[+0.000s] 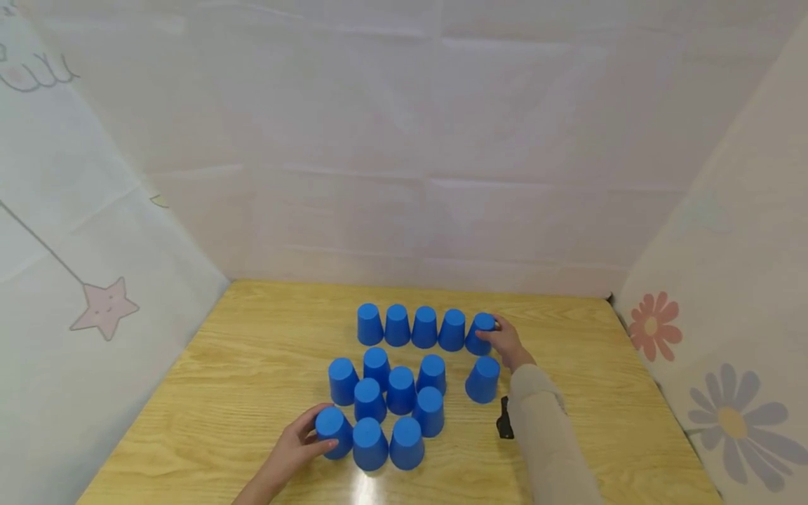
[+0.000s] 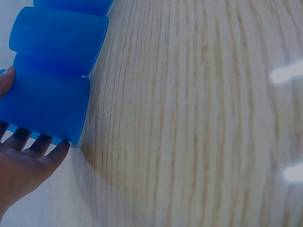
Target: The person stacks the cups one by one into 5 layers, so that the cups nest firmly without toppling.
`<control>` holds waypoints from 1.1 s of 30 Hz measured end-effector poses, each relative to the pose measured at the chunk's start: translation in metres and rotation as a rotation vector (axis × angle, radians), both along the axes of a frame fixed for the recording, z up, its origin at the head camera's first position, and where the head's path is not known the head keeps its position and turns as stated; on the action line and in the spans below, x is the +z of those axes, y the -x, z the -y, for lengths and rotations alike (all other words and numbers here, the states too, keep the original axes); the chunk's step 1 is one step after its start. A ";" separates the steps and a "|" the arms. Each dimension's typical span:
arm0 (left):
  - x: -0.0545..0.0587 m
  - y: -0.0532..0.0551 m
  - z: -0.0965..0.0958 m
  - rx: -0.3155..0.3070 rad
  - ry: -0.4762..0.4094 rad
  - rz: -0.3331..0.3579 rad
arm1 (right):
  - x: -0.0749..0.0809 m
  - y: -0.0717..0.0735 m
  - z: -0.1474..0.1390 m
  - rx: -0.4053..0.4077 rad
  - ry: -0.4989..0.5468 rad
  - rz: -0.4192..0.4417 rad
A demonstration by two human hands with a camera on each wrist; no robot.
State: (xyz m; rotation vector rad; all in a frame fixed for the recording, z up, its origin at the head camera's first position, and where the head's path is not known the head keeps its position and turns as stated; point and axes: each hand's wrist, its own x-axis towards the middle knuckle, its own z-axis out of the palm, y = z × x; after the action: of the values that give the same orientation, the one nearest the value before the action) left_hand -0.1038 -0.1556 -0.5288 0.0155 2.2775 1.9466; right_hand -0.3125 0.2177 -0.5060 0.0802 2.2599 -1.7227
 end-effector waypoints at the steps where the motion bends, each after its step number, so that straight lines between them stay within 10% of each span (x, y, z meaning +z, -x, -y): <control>1: 0.000 0.000 0.000 -0.001 0.002 0.004 | 0.000 0.000 -0.001 -0.002 -0.002 -0.003; 33: 0.002 0.001 0.008 0.020 0.046 0.044 | 0.003 -0.019 -0.027 0.088 -0.019 -0.016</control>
State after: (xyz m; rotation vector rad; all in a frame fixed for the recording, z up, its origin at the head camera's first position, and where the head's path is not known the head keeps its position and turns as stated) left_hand -0.1045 -0.1640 -0.5267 -0.0552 2.3019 1.8847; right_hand -0.2937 0.2442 -0.5033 -0.0284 2.2560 -1.6634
